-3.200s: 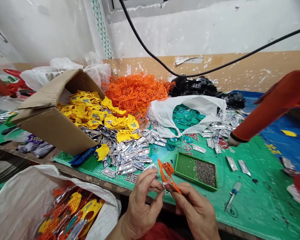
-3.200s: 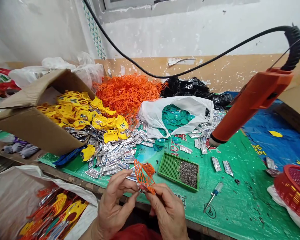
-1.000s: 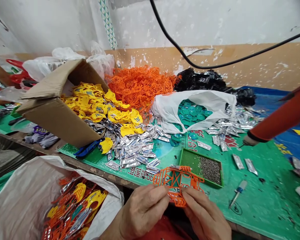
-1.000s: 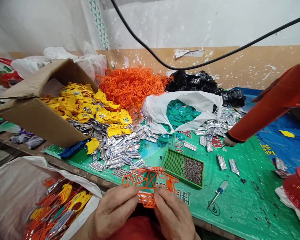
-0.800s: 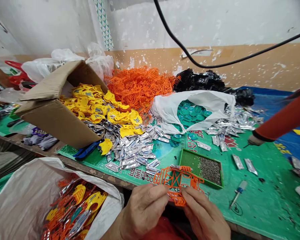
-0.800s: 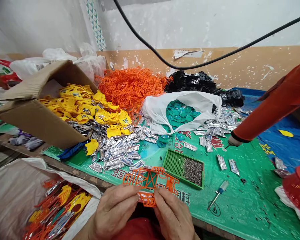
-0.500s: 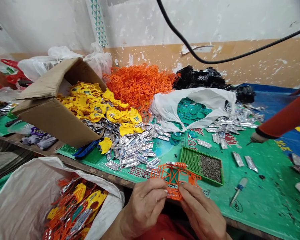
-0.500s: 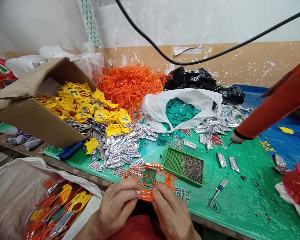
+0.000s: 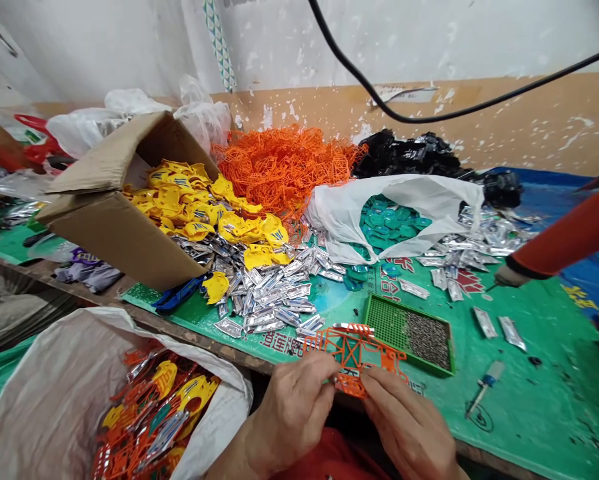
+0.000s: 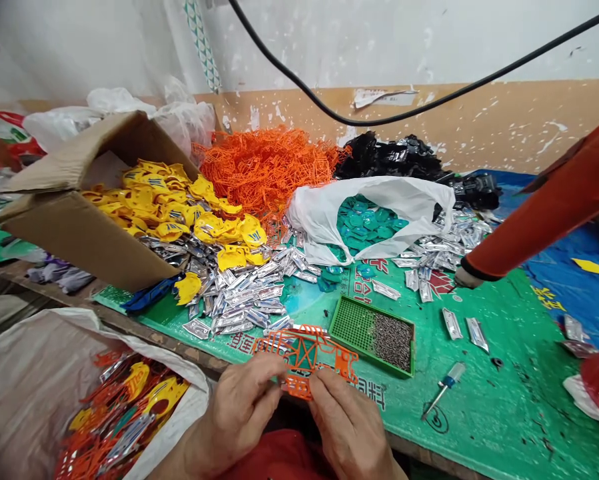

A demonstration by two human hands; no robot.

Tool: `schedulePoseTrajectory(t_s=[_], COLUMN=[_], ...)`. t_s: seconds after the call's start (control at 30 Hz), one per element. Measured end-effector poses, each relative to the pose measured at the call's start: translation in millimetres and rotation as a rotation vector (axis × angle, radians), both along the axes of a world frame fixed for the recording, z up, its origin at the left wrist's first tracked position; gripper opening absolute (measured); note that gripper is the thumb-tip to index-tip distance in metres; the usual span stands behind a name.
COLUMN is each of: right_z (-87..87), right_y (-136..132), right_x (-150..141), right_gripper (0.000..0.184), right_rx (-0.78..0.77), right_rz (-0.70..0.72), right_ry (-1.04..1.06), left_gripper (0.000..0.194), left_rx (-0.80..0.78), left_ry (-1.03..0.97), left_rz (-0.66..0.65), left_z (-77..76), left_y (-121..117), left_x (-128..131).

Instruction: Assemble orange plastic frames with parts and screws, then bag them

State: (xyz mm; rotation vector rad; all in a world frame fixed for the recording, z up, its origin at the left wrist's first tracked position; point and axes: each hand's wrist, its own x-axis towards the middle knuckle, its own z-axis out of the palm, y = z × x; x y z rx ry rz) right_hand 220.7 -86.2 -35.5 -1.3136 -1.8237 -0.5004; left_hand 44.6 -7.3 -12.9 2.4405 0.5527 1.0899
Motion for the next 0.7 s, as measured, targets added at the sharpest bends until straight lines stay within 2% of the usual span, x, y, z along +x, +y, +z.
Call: schedulePoseTrajectory(t_s=[0.07, 0.2, 0.33, 0.47, 0.6, 0.7], right_z=[-2.1, -2.9, 3.3, 17.0, 31.5, 35.5], right_y=[0.2, -0.7, -1.5, 2.3, 8.0, 10.8], right_x=[1.4, 2.0, -1.8, -0.4, 5.7, 6.6], right_gripper=[0.020, 0.018, 0.022, 0.023, 0.017, 0.019], right_rx=[0.017, -0.024, -0.252, -0.548, -0.746, -0.899], right_rz=[0.017, 0.090, 0.261, 0.370, 0.481, 0.440], right_ry=[-0.036, -0.074, 0.033, 0.235, 0.371, 0.450], left_gripper=[0.032, 0.016, 0.012, 0.012, 0.016, 0.019], left_rx=[-0.012, -0.044, -0.044, -0.126, -0.230, -0.409], left_ry=[0.139, 0.518, 0.696, 0.634, 0.455, 0.360], left_rz=[0.001, -0.012, -0.052, -0.130, -0.207, -0.226], left_z=[3.0, 16.1, 26.2, 22.0, 16.3, 17.6], left_y=[-1.7, -7.8, -12.4, -11.3, -6.0, -0.5], left_x=[0.5, -0.5, -2.8, -4.3, -4.3, -3.2])
